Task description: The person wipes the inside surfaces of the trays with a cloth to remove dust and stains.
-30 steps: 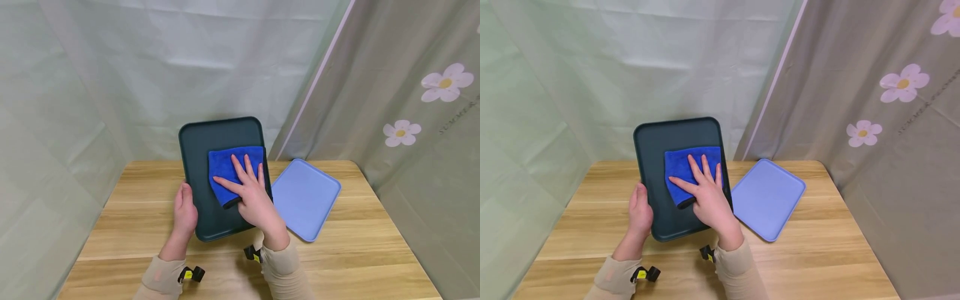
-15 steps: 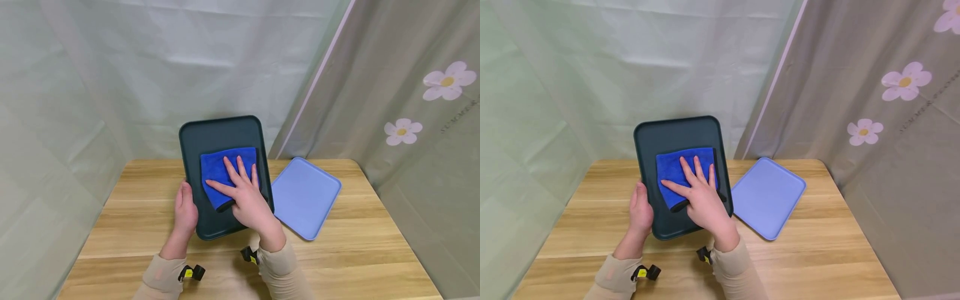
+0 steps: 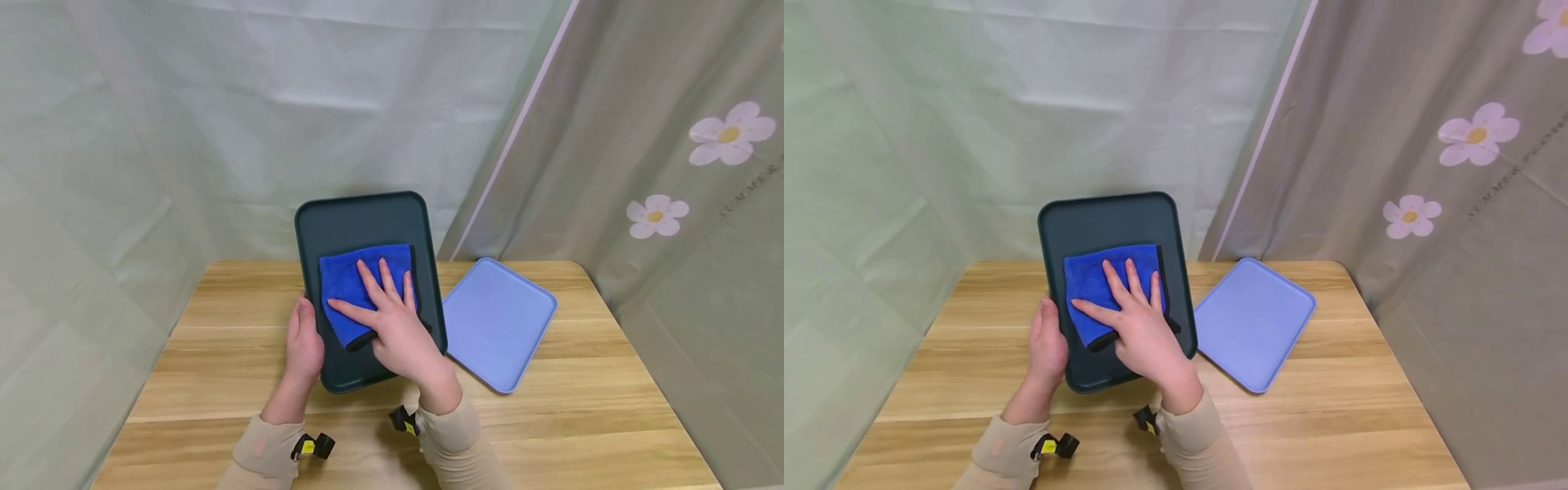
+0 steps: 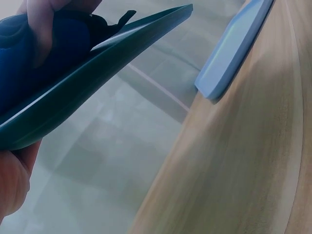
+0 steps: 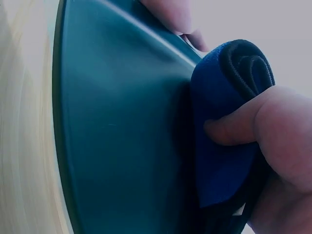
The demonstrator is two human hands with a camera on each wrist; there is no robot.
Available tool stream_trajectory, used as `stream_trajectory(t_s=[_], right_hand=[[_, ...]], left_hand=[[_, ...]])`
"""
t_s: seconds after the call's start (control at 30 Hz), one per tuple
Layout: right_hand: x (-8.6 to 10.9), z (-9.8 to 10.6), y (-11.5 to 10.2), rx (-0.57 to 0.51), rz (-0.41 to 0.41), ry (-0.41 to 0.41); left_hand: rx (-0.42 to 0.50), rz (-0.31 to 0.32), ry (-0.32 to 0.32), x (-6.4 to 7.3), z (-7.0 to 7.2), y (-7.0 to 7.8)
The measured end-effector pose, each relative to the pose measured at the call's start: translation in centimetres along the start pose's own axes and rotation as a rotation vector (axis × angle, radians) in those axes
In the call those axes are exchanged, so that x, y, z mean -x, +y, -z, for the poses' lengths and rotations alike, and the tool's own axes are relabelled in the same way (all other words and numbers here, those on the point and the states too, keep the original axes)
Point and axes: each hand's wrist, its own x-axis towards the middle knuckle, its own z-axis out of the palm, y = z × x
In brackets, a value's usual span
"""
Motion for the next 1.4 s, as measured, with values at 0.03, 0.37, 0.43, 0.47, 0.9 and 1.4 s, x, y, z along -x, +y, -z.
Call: stream_trajectory(t_s=[0.03, 0.37, 0.43, 0.47, 0.9, 1.4], right_hand=[[0.0, 0.0, -0.1, 0.005, 0.007, -0.008], [-0.3, -0.5, -0.8, 0.034, 0.052, -0.057], [-0.4, -0.6, -0.9, 0.044, 0.052, -0.065], [-0.4, -0.7, -1.0, 0.047, 0.052, -0.069], [-0.2, -0.4, -0.8, 0.016, 0.056, -0.076], [0.1, 0.1, 0.5, -0.013, 0.021, -0.078]], left_hand=[[0.0, -0.001, 0.001, 0.0, 0.0, 0.0], [0.004, -0.036, 0.002, -0.3, -0.1, -0.4], [0.015, -0.039, -0.003, -0.3, -0.1, -0.5], [0.02, -0.039, -0.002, -0.2, -0.1, -0.5], [0.015, -0.021, 0.031, -0.2, -0.2, -0.3], [-0.05, 0.076, 0.097, -0.3, 0.3, 0.0]])
